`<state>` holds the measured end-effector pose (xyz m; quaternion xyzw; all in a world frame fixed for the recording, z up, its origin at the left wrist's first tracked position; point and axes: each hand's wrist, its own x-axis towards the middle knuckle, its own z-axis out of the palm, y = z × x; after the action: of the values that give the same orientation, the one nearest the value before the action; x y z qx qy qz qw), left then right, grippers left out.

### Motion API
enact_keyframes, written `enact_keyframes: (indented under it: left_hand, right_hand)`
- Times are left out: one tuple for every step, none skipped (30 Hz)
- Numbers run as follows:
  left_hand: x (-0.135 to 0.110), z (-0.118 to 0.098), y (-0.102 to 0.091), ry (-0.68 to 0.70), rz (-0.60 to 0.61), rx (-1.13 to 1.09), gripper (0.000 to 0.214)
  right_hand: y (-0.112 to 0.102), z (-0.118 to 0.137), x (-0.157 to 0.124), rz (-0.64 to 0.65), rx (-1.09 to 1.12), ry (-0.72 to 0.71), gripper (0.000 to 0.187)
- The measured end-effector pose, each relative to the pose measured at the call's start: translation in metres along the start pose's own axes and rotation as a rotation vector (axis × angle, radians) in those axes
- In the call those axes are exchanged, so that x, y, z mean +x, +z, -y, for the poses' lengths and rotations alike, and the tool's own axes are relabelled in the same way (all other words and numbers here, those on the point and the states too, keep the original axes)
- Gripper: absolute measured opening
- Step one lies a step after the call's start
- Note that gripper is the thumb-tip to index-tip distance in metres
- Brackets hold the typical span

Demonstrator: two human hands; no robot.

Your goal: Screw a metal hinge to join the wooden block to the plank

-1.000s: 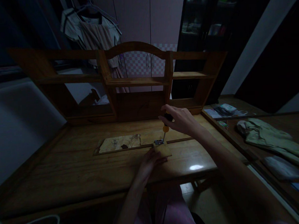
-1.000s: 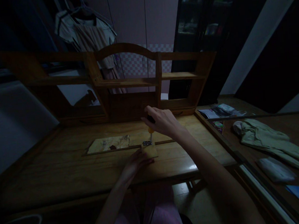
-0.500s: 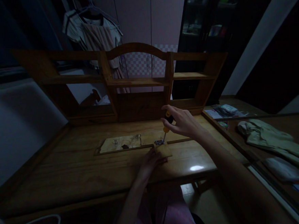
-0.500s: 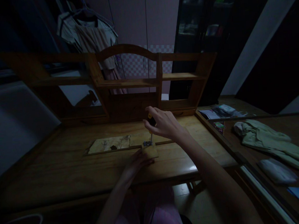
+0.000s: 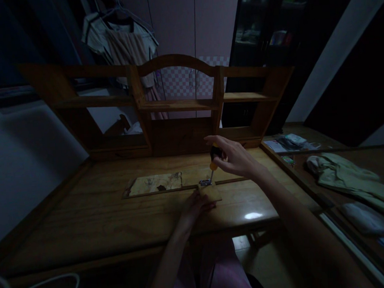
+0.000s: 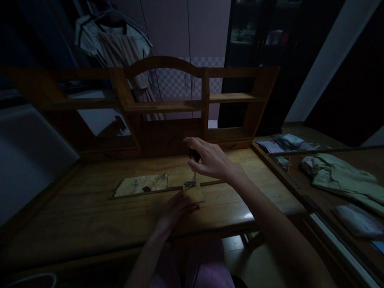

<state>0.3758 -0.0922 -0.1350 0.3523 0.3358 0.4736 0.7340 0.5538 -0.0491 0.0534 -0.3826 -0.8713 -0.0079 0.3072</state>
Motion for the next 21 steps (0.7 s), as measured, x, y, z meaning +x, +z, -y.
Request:
enact_keyframes:
  left_hand:
    - [0.0,0.0,0.0,0.009,0.005,0.006,0.062]
    - [-0.001,0.0,0.0,0.013,0.014,0.014,0.061]
    - [-0.001,0.0,0.0,0.015,0.022,0.021,0.06]
    - [-0.002,0.0,0.0,0.013,0.024,0.027,0.059]
    - [-0.002,0.0,0.0,0.008,0.023,0.031,0.059]
    - [-0.002,0.0,0.0,0.003,0.024,0.031,0.059]
    - [-0.002,0.001,0.0,0.003,0.024,0.029,0.06]
    - [-0.001,0.001,0.0,0.005,0.022,0.029,0.06]
    - [-0.001,0.001,0.0,0.007,0.021,0.031,0.061]
    - [0.0,0.001,0.0,0.006,0.02,0.032,0.061]
    - [0.0,0.001,0.0,0.005,0.021,0.031,0.062]
    - [0.0,0.001,0.0,0.005,0.023,0.03,0.062]
    - [0.0,0.0,0.001,0.007,0.028,0.027,0.062]
    - [-0.001,0.0,0.001,0.013,0.034,0.018,0.062]
    - [-0.002,-0.001,0.002,0.022,0.036,0.007,0.061]
    - [-0.003,-0.002,0.003,0.031,0.035,-0.005,0.061]
    - [-0.004,-0.003,0.003,0.037,0.03,-0.013,0.061]
    - [-0.004,-0.004,0.004,0.039,0.025,-0.018,0.061]
    - [-0.005,-0.004,0.004,0.037,0.023,-0.018,0.061]
    - [-0.005,-0.005,0.004,0.034,0.027,-0.014,0.06]
    - [-0.005,-0.005,0.004,0.031,0.033,-0.011,0.059]
  right_hand:
    - [0.0,-0.001,0.0,0.003,0.006,0.004,0.054]
    - [0.0,-0.001,0.0,0.002,0.001,0.011,0.052]
    - [0.001,-0.002,0.0,-0.006,-0.015,0.021,0.048]
    - [0.002,-0.003,0.0,-0.02,-0.038,0.034,0.044]
    - [0.003,-0.004,0.0,-0.034,-0.064,0.048,0.041]
    - [0.004,-0.004,0.0,-0.042,-0.089,0.057,0.04]
    - [0.004,-0.004,0.0,-0.043,-0.104,0.063,0.04]
    - [0.004,-0.004,0.0,-0.037,-0.103,0.061,0.042]
    - [0.003,-0.004,-0.001,-0.021,-0.083,0.052,0.044]
    - [0.002,-0.003,-0.001,-0.001,-0.052,0.039,0.046]
    - [0.001,-0.003,-0.001,0.012,-0.016,0.03,0.047]
    - [0.001,-0.004,-0.002,0.019,0.015,0.028,0.048]
    - [0.0,-0.005,-0.002,0.019,0.036,0.031,0.049]
    - [0.0,-0.006,-0.003,0.013,0.047,0.034,0.048]
    - [0.0,-0.007,-0.003,0.001,0.048,0.041,0.047]
    - [0.001,-0.009,-0.003,-0.019,0.045,0.046,0.046]
    - [0.001,-0.011,-0.004,-0.039,0.039,0.051,0.045]
    - [0.001,-0.012,-0.004,-0.061,0.033,0.054,0.044]
    - [0.001,-0.014,-0.004,-0.085,0.027,0.057,0.042]
    - [0.001,-0.016,-0.005,-0.111,0.022,0.064,0.041]
    - [0.0,-0.018,-0.006,-0.136,0.019,0.074,0.041]
